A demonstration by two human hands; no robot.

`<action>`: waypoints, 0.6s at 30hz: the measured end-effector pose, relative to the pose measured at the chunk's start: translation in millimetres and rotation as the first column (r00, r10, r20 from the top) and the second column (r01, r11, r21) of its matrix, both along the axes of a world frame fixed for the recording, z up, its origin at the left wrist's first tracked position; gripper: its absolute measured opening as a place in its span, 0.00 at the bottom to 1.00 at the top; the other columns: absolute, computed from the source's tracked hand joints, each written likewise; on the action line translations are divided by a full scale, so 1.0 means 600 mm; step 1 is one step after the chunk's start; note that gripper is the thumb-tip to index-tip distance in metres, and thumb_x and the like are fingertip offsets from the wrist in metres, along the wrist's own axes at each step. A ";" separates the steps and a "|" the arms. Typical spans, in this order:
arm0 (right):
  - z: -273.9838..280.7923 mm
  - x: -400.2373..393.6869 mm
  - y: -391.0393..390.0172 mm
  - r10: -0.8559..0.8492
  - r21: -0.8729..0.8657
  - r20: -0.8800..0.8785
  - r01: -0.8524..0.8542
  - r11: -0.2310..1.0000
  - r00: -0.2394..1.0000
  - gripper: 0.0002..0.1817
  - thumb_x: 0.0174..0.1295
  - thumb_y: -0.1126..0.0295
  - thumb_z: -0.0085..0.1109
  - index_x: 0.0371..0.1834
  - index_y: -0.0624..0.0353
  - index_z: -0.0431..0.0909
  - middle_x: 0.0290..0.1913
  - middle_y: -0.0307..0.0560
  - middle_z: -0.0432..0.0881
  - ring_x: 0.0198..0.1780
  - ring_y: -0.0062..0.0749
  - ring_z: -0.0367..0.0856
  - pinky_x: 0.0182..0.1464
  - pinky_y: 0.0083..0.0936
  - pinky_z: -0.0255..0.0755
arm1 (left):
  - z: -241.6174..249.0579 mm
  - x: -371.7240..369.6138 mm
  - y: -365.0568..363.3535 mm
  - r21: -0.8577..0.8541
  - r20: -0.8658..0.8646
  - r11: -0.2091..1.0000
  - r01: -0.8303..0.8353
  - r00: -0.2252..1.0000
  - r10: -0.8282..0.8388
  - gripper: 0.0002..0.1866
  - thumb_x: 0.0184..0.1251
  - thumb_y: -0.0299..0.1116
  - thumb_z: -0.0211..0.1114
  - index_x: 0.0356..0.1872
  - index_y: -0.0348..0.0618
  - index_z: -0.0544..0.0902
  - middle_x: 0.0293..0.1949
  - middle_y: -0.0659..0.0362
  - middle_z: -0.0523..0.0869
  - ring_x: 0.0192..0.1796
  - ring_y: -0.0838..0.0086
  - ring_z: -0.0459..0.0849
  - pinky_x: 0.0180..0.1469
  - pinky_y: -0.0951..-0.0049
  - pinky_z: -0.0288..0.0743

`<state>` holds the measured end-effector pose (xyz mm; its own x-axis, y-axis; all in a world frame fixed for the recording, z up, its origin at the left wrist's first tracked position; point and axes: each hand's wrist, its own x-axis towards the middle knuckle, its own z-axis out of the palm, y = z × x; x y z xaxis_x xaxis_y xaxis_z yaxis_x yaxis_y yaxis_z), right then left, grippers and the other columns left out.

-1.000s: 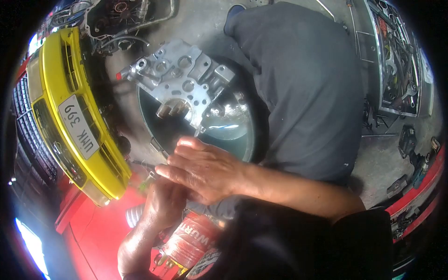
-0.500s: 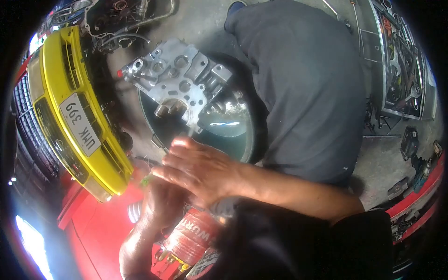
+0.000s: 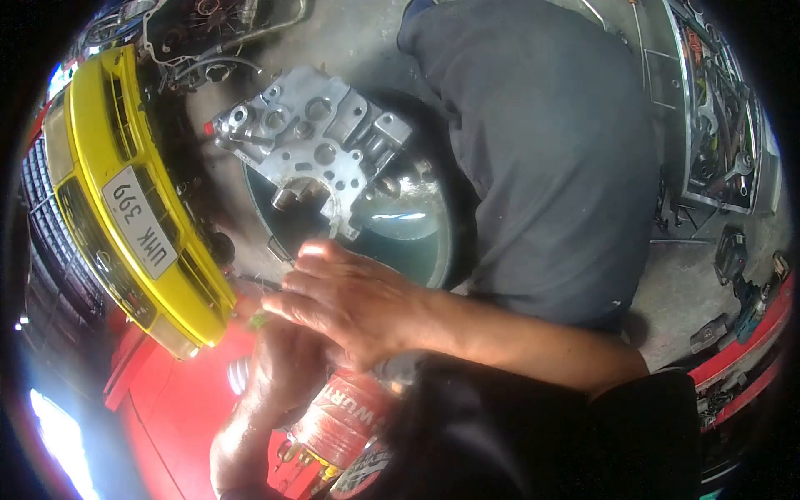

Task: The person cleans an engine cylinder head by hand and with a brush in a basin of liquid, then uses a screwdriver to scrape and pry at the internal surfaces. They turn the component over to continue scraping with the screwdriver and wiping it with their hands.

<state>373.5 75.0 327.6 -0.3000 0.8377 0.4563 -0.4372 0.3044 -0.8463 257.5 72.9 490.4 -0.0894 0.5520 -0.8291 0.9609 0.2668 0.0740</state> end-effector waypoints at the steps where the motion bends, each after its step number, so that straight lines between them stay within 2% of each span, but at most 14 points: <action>1: 0.000 0.000 -0.006 0.009 0.004 0.008 -0.009 1.000 1.000 0.50 0.36 0.71 0.74 0.72 0.59 0.69 0.50 0.46 0.79 0.51 0.43 0.79 0.67 0.46 0.64 | 0.001 -0.001 -0.002 0.016 0.011 1.000 0.008 1.000 -0.008 0.08 0.74 0.25 0.56 0.37 0.31 0.81 0.29 0.39 0.85 0.35 0.45 0.88 0.36 0.52 0.77; 3: 0.001 0.004 -0.014 0.026 0.024 0.029 -0.026 0.999 0.999 0.50 0.36 0.71 0.74 0.72 0.59 0.69 0.51 0.46 0.79 0.52 0.43 0.79 0.68 0.46 0.63 | -0.001 -0.008 -0.004 0.059 0.096 0.998 -0.008 0.995 0.002 0.08 0.73 0.25 0.56 0.37 0.32 0.81 0.29 0.39 0.85 0.36 0.44 0.88 0.37 0.52 0.77; 5: 0.000 0.002 -0.005 0.038 0.019 0.028 -0.039 0.999 0.999 0.49 0.37 0.71 0.73 0.72 0.59 0.69 0.51 0.46 0.79 0.53 0.42 0.79 0.69 0.47 0.63 | 0.001 -0.011 -0.004 -0.016 0.018 1.000 0.017 1.000 -0.017 0.08 0.73 0.24 0.56 0.35 0.32 0.81 0.29 0.40 0.85 0.35 0.45 0.87 0.37 0.52 0.77; 7: -0.003 0.002 -0.003 0.057 0.016 0.022 -0.057 0.998 0.998 0.48 0.38 0.71 0.72 0.72 0.59 0.70 0.50 0.46 0.79 0.53 0.43 0.79 0.70 0.47 0.63 | 0.000 0.006 -0.002 0.057 0.054 0.984 -0.170 0.985 0.167 0.07 0.72 0.23 0.56 0.34 0.32 0.81 0.29 0.41 0.84 0.34 0.45 0.86 0.36 0.52 0.77; 8: -0.003 0.002 0.000 0.048 0.021 0.022 -0.049 0.999 0.999 0.47 0.39 0.70 0.73 0.72 0.59 0.70 0.50 0.46 0.79 0.53 0.43 0.79 0.70 0.47 0.63 | 0.001 -0.008 -0.001 -0.013 0.095 0.982 -0.190 0.977 0.191 0.07 0.71 0.23 0.56 0.35 0.32 0.81 0.28 0.41 0.84 0.33 0.47 0.87 0.36 0.54 0.77; 11: 0.002 -0.001 -0.005 0.047 0.012 0.013 -0.047 0.999 0.999 0.46 0.41 0.69 0.73 0.72 0.59 0.70 0.51 0.47 0.79 0.54 0.44 0.79 0.70 0.48 0.64 | -0.004 -0.013 -0.012 0.030 0.008 0.967 -0.251 0.968 0.251 0.08 0.71 0.22 0.55 0.35 0.31 0.81 0.28 0.42 0.84 0.33 0.47 0.87 0.35 0.55 0.77; 18: 0.009 -0.001 -0.006 0.038 0.029 0.038 -0.040 0.999 0.999 0.44 0.42 0.69 0.73 0.70 0.59 0.71 0.51 0.45 0.79 0.55 0.42 0.79 0.72 0.47 0.62 | 0.002 -0.016 -0.007 -0.016 0.058 0.993 -0.118 0.991 0.119 0.08 0.72 0.23 0.56 0.34 0.31 0.81 0.27 0.43 0.84 0.32 0.49 0.86 0.33 0.55 0.76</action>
